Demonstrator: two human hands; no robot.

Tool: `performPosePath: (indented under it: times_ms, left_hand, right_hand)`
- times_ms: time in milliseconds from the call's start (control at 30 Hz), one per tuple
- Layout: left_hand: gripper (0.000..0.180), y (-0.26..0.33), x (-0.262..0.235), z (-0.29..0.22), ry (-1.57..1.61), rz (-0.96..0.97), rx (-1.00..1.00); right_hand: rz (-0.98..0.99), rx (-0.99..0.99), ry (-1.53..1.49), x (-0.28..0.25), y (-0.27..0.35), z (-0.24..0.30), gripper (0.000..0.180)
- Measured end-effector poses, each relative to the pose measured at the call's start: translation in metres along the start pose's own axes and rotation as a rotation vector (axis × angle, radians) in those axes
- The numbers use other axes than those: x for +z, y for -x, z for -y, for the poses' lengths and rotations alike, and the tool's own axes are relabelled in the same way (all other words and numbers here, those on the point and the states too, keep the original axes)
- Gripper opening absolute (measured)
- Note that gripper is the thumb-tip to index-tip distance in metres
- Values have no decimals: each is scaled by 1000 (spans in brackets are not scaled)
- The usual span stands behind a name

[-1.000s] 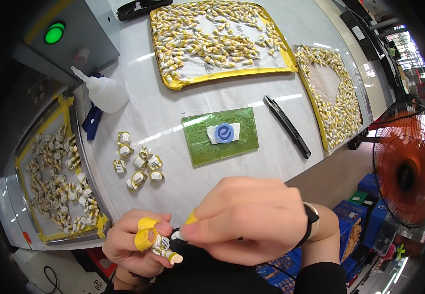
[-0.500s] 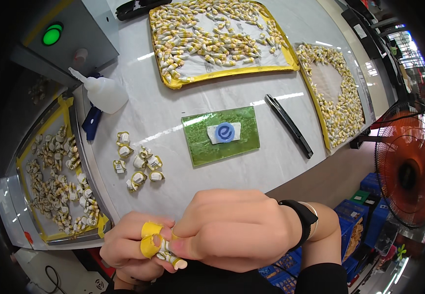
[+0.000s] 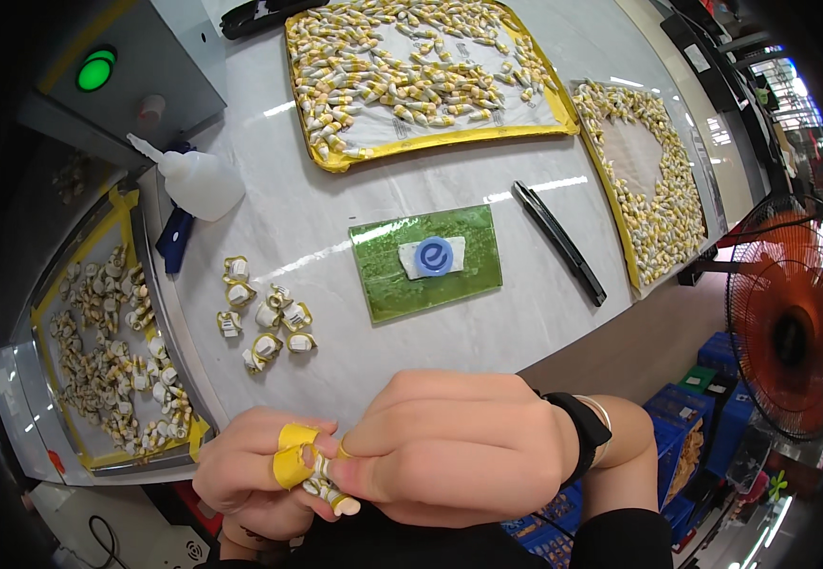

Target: The person assembles small white and yellow components by hand, repeatedly picking up parts from a tray and joining them together. The person places the finished units into a yellow bin on the left side of the table.

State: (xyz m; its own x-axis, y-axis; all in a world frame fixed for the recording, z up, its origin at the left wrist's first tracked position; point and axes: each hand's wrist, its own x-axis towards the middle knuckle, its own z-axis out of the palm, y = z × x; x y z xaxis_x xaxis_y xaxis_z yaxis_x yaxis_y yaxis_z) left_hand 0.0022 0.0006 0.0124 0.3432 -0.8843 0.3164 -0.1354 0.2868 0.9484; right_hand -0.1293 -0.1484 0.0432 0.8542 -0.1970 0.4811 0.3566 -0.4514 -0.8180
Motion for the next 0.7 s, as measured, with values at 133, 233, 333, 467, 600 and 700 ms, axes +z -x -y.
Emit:
performPosePath:
  times_ms: [133,233,333,467,600,700]
  left_hand:
    - [27,0,10,-8,-108,-110,-103]
    - [24,3,8,-6,-146,-114,-62]
    - [24,6,10,-11,233,-245,-339]
    - [27,7,5,-3,429,-160,-368]
    - [24,11,-1,8,431,-22,-369]
    - [22,6,-3,7,458,39,-384]
  right_hand:
    - [0,-15,126,3,2,3,13]
    - [-15,-16,110,5,0,3,15]
    - [-24,102,-74,-1,-3,3,16]
    - [76,241,-121,-12,-10,-3,18]
    - [198,278,-175,-13,-15,-3,16]
    - [229,267,-146,-12,-17,-3,14]
